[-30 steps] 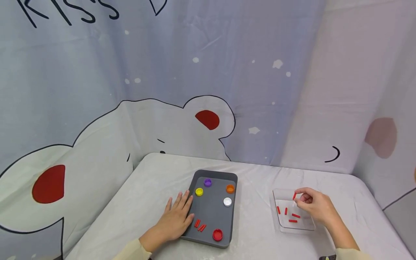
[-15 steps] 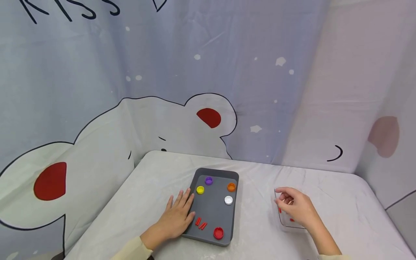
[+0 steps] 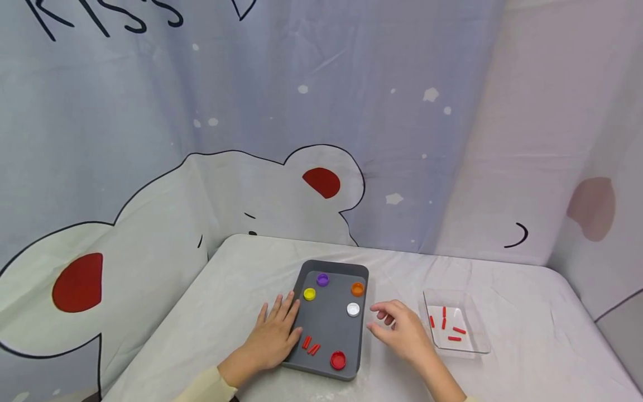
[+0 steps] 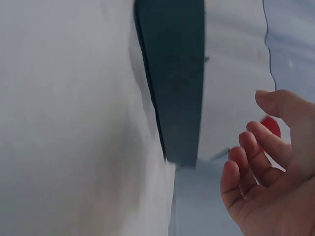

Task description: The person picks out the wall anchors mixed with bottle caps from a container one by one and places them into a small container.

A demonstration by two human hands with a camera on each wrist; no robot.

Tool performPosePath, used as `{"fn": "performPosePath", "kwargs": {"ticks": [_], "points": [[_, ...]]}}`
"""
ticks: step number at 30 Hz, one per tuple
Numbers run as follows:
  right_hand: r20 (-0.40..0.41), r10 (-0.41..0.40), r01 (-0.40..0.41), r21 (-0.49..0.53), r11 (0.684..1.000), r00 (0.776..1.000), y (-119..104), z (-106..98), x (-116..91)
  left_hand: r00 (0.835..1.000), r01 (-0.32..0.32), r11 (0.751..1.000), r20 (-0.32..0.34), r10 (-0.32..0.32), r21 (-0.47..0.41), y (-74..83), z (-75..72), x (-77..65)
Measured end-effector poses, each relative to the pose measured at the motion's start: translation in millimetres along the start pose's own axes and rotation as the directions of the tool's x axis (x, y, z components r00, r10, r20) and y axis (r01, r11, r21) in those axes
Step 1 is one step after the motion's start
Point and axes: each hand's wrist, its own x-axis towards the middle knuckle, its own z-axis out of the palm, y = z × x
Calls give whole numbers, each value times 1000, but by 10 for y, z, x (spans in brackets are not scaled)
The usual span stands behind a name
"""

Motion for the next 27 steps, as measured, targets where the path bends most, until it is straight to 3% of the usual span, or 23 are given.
{"fn": "performPosePath", "kwargs": {"ticks": [11,27], "points": [[47,18,-18,1,1000,999,-196,377,-43,1000,-2,1000,1,2,10,-4,9,-1],[150,27,-14,-87,996,988,-398,683,-84,1000,5,1000,10,-5,9,2,-2,-7]]}}
